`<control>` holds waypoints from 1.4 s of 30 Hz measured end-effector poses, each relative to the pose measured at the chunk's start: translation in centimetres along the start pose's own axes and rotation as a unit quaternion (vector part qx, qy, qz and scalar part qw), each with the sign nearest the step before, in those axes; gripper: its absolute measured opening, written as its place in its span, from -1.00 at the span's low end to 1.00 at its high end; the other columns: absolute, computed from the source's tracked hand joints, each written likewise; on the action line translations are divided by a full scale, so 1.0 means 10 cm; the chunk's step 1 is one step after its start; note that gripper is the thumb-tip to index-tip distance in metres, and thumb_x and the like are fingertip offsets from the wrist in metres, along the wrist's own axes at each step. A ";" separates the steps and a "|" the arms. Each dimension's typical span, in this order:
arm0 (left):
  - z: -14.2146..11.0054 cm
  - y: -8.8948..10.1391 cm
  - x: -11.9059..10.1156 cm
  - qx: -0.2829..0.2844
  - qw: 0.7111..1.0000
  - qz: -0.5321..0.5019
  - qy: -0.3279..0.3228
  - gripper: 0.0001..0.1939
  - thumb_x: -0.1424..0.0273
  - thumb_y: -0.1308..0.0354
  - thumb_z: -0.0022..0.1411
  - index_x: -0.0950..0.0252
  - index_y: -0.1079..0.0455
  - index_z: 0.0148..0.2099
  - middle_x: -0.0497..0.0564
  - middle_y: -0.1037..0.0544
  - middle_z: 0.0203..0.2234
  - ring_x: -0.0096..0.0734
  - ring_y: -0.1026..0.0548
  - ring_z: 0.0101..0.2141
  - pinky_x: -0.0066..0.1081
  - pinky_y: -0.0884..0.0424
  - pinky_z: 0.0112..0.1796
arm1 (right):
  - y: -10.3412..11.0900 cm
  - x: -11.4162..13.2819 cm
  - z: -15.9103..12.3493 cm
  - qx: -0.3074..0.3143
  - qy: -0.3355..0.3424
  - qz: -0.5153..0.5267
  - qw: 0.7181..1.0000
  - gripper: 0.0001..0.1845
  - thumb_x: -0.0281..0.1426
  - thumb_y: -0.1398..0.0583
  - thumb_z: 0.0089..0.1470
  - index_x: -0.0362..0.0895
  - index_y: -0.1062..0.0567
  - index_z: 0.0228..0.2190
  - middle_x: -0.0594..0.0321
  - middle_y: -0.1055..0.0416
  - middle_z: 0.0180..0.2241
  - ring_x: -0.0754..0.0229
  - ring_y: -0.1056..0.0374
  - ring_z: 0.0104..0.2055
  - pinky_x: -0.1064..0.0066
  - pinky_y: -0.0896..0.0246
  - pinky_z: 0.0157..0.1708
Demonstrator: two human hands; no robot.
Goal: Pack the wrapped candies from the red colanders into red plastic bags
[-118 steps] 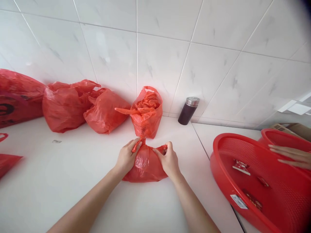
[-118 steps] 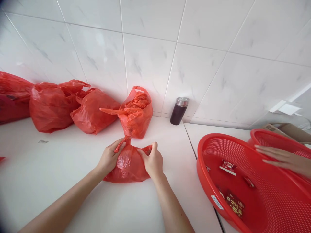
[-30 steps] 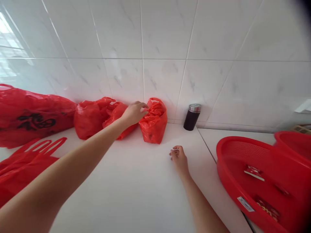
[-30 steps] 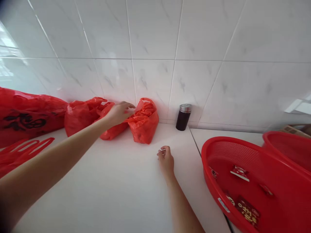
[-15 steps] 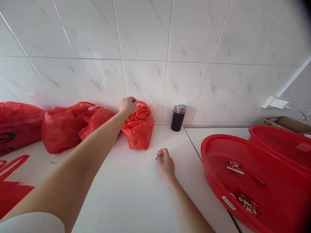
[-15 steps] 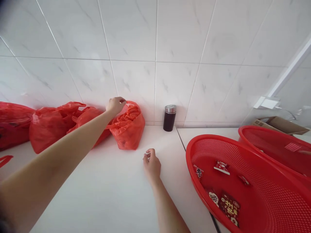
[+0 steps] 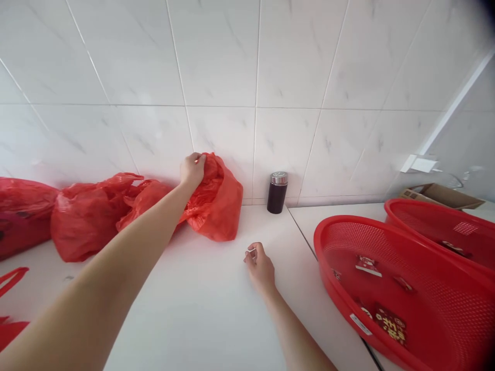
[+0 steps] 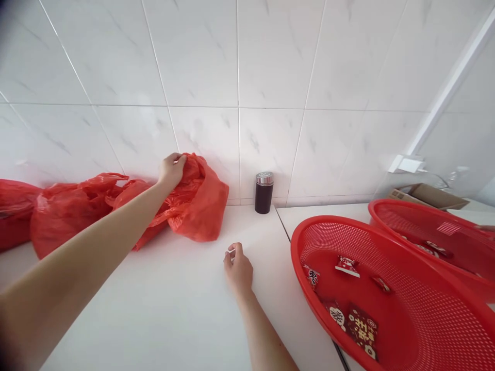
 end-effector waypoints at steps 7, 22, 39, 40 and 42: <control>-0.24 -0.14 0.07 0.104 0.994 -0.003 -0.017 -0.69 0.23 -0.08 0.31 0.29 -0.41 0.00 0.09 -0.49 -0.06 -0.23 -0.47 -0.09 -0.11 -0.41 -0.06 | 0.06 0.22 -0.10 -0.031 0.040 0.018 0.999 -0.82 -0.25 -0.01 0.17 -0.01 -0.26 -0.19 0.31 -0.43 -0.29 0.22 -0.35 -0.41 0.38 -0.21 -0.39; -0.53 -0.12 0.17 0.142 0.988 -0.061 0.018 -0.71 0.27 -0.13 0.28 0.32 -0.40 -0.03 0.09 -0.49 -0.09 -0.25 -0.48 -0.13 -0.14 -0.44 -0.12 | -0.28 1.57 0.73 0.004 0.241 -0.226 0.944 -0.45 -0.02 -0.07 0.16 0.02 -0.37 0.11 0.13 0.08 0.33 -0.23 0.26 0.35 -0.12 0.22 0.21; -0.52 -0.17 0.43 0.142 0.966 -0.175 0.126 -0.67 0.28 -0.11 0.31 0.33 -0.34 0.05 0.08 -0.50 -0.14 -0.35 -0.52 -0.26 -0.26 -0.50 -0.26 | 0.23 1.56 1.16 -0.039 0.174 0.180 0.967 -0.28 -0.08 -0.26 -0.03 -0.03 -0.20 0.11 0.12 -0.37 0.04 0.14 -0.34 0.03 0.33 -0.27 -0.08; -0.53 -0.19 0.39 0.153 0.970 -0.154 0.111 -0.67 0.28 -0.11 0.30 0.33 -0.35 0.04 0.08 -0.50 -0.14 -0.34 -0.52 -0.25 -0.25 -0.50 -0.25 | 0.27 1.55 1.18 -0.044 0.170 0.217 0.960 -0.36 -0.12 -0.30 -0.09 -0.05 -0.31 0.01 0.15 -0.42 -0.05 0.12 -0.36 -0.03 0.32 -0.27 -0.10; -0.55 -0.22 0.32 0.167 0.977 -0.106 0.080 -0.68 0.27 -0.11 0.30 0.33 -0.37 0.02 0.08 -0.50 -0.13 -0.31 -0.51 -0.22 -0.22 -0.49 -0.21 | 0.36 1.51 1.25 -0.058 0.157 0.244 0.955 -0.62 -0.18 -0.33 -0.17 -0.08 -0.43 -0.29 0.24 -0.48 -0.29 0.11 -0.39 -0.19 0.28 -0.27 -0.16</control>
Point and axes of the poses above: each hand's wrist, its own z-axis towards the middle knuckle, its own y-axis out of the back of the hand, x = y × z, the point moved 9 cm from there along z, towards the middle knuckle
